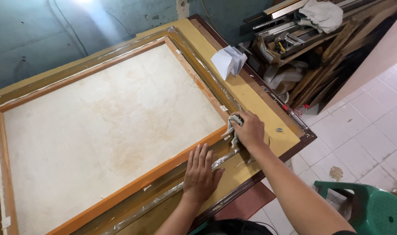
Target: Applying brown adhesive tape to the inner edges of a picture frame and smoothing it down.
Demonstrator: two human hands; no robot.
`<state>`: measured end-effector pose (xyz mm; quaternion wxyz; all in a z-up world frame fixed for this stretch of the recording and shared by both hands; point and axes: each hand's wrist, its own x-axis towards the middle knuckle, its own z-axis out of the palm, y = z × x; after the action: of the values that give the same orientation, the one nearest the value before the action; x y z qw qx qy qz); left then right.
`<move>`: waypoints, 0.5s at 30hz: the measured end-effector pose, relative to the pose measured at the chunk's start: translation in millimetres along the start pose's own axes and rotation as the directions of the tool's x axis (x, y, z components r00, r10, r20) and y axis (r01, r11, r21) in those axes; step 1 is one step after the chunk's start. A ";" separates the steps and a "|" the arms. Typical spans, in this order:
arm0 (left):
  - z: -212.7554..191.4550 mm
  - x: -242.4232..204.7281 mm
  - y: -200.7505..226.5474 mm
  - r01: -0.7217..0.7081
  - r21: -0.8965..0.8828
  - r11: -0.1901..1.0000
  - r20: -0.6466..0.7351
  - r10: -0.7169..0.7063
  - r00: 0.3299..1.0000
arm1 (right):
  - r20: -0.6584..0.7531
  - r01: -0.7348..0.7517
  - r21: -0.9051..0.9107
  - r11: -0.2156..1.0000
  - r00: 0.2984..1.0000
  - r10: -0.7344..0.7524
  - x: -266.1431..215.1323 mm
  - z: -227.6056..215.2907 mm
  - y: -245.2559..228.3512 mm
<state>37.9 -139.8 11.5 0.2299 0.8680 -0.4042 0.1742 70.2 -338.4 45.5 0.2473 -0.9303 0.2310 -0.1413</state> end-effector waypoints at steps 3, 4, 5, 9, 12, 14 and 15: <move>-0.7 -0.4 1.3 0.013 -0.009 1.000 0.024 -0.012 1.000 | -0.028 0.047 -0.061 0.997 0.998 -0.049 -13.1 4.0 -0.1; -1.3 0.3 0.5 0.013 -0.006 1.000 0.024 -0.013 1.000 | -0.028 0.049 -0.058 0.997 0.998 -0.051 -16.0 4.9 1.3; -1.4 0.5 0.5 0.010 -0.010 1.000 0.022 -0.010 1.000 | -0.024 0.127 -0.073 0.989 0.991 -0.129 -19.8 5.4 3.6; -0.5 0.2 -0.1 0.003 -0.011 1.000 0.003 -0.003 1.000 | 0.038 0.128 -0.091 0.988 0.991 -0.125 -7.5 1.2 11.2; -0.5 -2.3 -1.8 0.038 -0.029 0.999 0.028 -0.037 0.999 | 0.045 0.040 -0.070 0.997 0.998 -0.036 -4.1 -3.3 1.8; -2.4 -7.3 -4.3 0.096 0.028 0.995 0.037 -0.097 0.995 | 0.021 0.076 -0.054 0.996 0.997 -0.075 -9.3 3.9 5.0; -3.9 -11.2 -5.7 0.150 0.083 0.985 0.048 -0.154 0.987 | -0.005 0.107 -0.038 0.994 0.994 -0.107 -12.4 8.6 5.7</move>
<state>35.1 -127.5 7.7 0.1970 0.9091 -0.3358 0.1486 60.8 -333.2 33.5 0.2209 -0.9454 0.1843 -0.1534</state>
